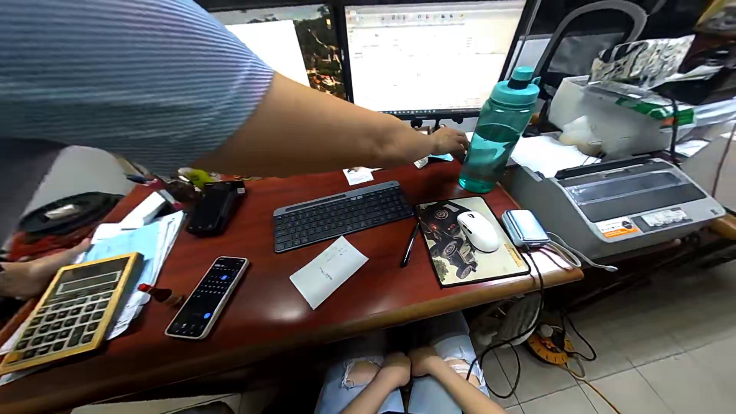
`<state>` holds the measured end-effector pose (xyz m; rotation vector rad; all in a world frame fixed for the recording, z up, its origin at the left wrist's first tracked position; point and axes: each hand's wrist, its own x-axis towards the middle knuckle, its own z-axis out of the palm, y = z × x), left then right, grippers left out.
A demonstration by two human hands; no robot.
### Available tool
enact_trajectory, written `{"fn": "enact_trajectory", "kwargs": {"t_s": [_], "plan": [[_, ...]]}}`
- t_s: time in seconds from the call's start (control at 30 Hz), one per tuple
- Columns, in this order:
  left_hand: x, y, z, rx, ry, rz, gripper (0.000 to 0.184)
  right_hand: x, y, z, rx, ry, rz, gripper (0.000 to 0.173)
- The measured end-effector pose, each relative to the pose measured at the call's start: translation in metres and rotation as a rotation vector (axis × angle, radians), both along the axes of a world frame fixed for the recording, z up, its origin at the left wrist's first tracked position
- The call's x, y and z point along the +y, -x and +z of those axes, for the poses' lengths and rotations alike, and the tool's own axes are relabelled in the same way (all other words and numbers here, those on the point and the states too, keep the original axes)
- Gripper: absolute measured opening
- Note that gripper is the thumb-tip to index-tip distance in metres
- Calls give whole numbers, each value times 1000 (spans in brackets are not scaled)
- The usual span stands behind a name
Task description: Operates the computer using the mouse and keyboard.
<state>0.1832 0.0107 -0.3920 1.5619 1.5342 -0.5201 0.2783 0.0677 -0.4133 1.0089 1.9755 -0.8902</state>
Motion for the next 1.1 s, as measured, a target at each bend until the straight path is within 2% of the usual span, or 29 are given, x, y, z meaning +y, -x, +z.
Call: {"fn": "enact_trajectory", "kwargs": {"t_s": [0.1,0.2,0.37,0.63,0.8,0.97,1.1], "plan": [[12,-10,-11,47,115,14,44,-1,4,-11,-33,18,12,48],[22,-7,-31,51,130,86,44,-3,3,-19,27,-27,-84,53],[19,-5,-25,33,122,47,44,-2,-2,-28,123,-50,-69,51],[16,-2,-15,79,163,33,47,-6,9,-14,78,-38,12,51],[10,-2,-14,81,167,109,54,-12,17,-10,76,-59,13,56],[8,-1,-1,106,158,107,53,-16,23,0,77,-59,-3,55],[8,2,-4,101,158,90,51,-14,21,-11,115,-64,-9,52]]}}
